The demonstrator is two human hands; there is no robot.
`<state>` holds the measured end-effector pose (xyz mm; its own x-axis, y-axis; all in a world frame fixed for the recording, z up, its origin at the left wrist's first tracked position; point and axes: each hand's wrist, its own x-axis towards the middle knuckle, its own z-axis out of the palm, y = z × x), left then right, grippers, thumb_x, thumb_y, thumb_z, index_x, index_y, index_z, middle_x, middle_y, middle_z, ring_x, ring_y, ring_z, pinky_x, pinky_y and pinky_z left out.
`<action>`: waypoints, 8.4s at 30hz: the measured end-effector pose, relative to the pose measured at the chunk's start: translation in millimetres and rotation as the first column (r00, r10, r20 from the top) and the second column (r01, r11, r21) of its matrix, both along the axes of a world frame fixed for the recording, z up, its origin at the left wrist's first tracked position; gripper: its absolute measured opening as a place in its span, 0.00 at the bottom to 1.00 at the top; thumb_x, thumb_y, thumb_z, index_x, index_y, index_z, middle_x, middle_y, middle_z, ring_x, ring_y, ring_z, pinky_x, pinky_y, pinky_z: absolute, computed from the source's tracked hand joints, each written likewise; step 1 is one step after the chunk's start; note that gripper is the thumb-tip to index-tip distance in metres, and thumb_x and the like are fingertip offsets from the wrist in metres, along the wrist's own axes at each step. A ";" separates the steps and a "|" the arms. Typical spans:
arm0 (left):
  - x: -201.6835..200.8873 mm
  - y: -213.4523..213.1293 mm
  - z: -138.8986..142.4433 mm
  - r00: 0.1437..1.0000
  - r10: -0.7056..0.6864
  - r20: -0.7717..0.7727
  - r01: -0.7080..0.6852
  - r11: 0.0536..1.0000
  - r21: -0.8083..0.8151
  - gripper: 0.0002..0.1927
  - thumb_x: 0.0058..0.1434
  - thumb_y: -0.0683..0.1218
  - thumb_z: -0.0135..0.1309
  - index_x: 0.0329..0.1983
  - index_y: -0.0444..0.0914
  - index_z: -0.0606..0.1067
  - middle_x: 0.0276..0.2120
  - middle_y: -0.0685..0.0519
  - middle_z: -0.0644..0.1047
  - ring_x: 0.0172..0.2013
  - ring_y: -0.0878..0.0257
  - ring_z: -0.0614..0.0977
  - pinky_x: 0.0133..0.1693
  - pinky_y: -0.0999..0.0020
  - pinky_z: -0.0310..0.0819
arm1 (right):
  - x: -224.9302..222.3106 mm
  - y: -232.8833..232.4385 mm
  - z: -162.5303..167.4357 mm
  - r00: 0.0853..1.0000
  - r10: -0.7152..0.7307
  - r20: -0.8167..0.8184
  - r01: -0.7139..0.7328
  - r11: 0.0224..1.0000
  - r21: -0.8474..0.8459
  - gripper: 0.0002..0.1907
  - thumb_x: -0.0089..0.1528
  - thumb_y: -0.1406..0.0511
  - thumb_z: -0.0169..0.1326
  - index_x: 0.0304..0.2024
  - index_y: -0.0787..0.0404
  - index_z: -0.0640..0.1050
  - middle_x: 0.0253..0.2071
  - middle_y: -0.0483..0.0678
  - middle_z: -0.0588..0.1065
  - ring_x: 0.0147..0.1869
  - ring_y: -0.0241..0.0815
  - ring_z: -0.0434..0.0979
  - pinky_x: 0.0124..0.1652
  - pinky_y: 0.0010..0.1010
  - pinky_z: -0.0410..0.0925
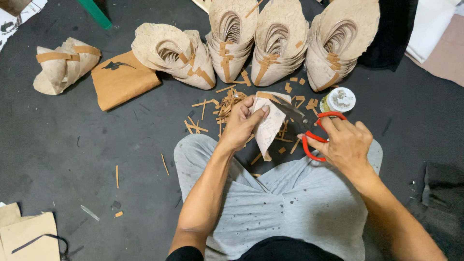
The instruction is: The person sits on the floor of a workshop and uses scissors to trim excess paper strips and tape from shoe upper components. They cut the strips off one component at a time, drop the scraps into a pile, and place the trimmed uppers with a stack of finished components.
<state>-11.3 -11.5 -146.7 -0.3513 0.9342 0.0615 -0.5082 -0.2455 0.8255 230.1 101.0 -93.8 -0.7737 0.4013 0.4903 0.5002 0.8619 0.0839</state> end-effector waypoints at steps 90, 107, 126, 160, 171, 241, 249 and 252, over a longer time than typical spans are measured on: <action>22.7 -26.0 51.3 0.772 -0.202 -0.603 0.236 0.971 -0.024 0.31 0.66 0.53 0.63 0.66 0.34 0.66 0.59 0.49 0.72 0.60 0.64 0.72 0.60 0.66 0.64 | -10.9 11.8 -7.2 0.942 0.083 -0.325 -0.292 -0.274 -0.916 0.21 0.52 0.71 0.66 0.48 0.69 0.77 0.25 0.46 0.76 0.17 0.32 0.68 0.18 0.23 0.63; -200.1 -30.4 141.6 -0.242 0.398 -0.885 -0.536 0.706 0.464 0.08 0.59 0.33 0.57 0.41 0.34 0.79 0.34 0.46 0.78 0.35 0.51 0.80 0.38 0.59 0.71 | -9.8 -34.7 -80.4 0.818 -0.454 -0.353 -0.443 -0.107 -0.890 0.19 0.59 0.72 0.58 0.53 0.68 0.72 0.37 0.56 0.83 0.18 0.30 0.68 0.19 0.21 0.62; -299.3 -70.9 -23.4 -0.160 0.260 -0.952 -0.803 0.526 0.278 0.28 0.63 0.36 0.56 0.67 0.32 0.67 0.61 0.36 0.70 0.62 0.39 0.70 0.64 0.49 0.63 | -245.1 -67.5 -119.0 0.887 -0.158 -0.435 -0.451 -0.091 -0.888 0.14 0.68 0.64 0.53 0.52 0.66 0.70 0.32 0.50 0.78 0.32 0.35 0.79 0.35 0.27 0.73; -325.5 -273.5 -40.1 0.523 0.616 -0.589 -0.832 0.518 -0.196 0.37 0.59 0.32 0.55 0.72 0.34 0.59 0.56 0.50 0.74 0.48 0.65 0.78 0.46 0.72 0.74 | -364.1 -117.8 -194.7 0.842 -0.119 -0.526 -0.536 -0.073 -0.841 0.13 0.69 0.63 0.49 0.51 0.65 0.69 0.29 0.49 0.75 0.30 0.35 0.76 0.32 0.27 0.72; -60.0 -446.6 -178.5 0.085 0.326 -0.942 -0.990 -0.079 -0.117 0.11 0.58 0.35 0.65 0.44 0.34 0.81 0.32 0.46 0.79 0.22 0.63 0.72 0.26 0.68 0.66 | -334.0 -83.6 -155.0 0.906 -0.030 -0.422 -0.417 -0.241 -0.877 0.11 0.68 0.59 0.51 0.46 0.59 0.69 0.24 0.45 0.74 0.23 0.34 0.72 0.24 0.25 0.65; -15.0 9.0 -3.3 0.919 0.394 0.026 -0.395 0.919 0.020 0.25 0.57 0.34 0.62 0.55 0.34 0.68 0.47 0.49 0.80 0.47 0.63 0.83 0.51 0.67 0.79 | -42.6 0.0 -51.3 0.992 -0.088 -0.086 0.026 0.832 -0.554 0.20 0.59 0.50 0.62 0.37 0.60 0.78 0.24 0.55 0.76 0.29 0.58 0.76 0.29 0.44 0.65; -20.8 -9.8 13.3 0.987 0.155 0.042 -0.155 0.988 0.003 0.25 0.59 0.32 0.59 0.59 0.32 0.68 0.48 0.46 0.80 0.47 0.60 0.84 0.52 0.64 0.79 | -3.6 10.3 -33.8 0.995 -0.097 0.008 0.076 0.721 -0.689 0.24 0.57 0.51 0.62 0.46 0.61 0.77 0.24 0.58 0.75 0.30 0.62 0.74 0.31 0.49 0.66; -20.6 -9.9 11.7 0.994 0.090 -0.069 -0.087 0.995 0.052 0.25 0.61 0.31 0.60 0.61 0.29 0.68 0.52 0.47 0.79 0.51 0.63 0.82 0.56 0.66 0.78 | 7.2 13.0 -12.3 0.997 -0.014 0.074 0.049 0.871 -0.489 0.29 0.53 0.48 0.63 0.48 0.61 0.77 0.28 0.55 0.77 0.33 0.58 0.78 0.34 0.47 0.68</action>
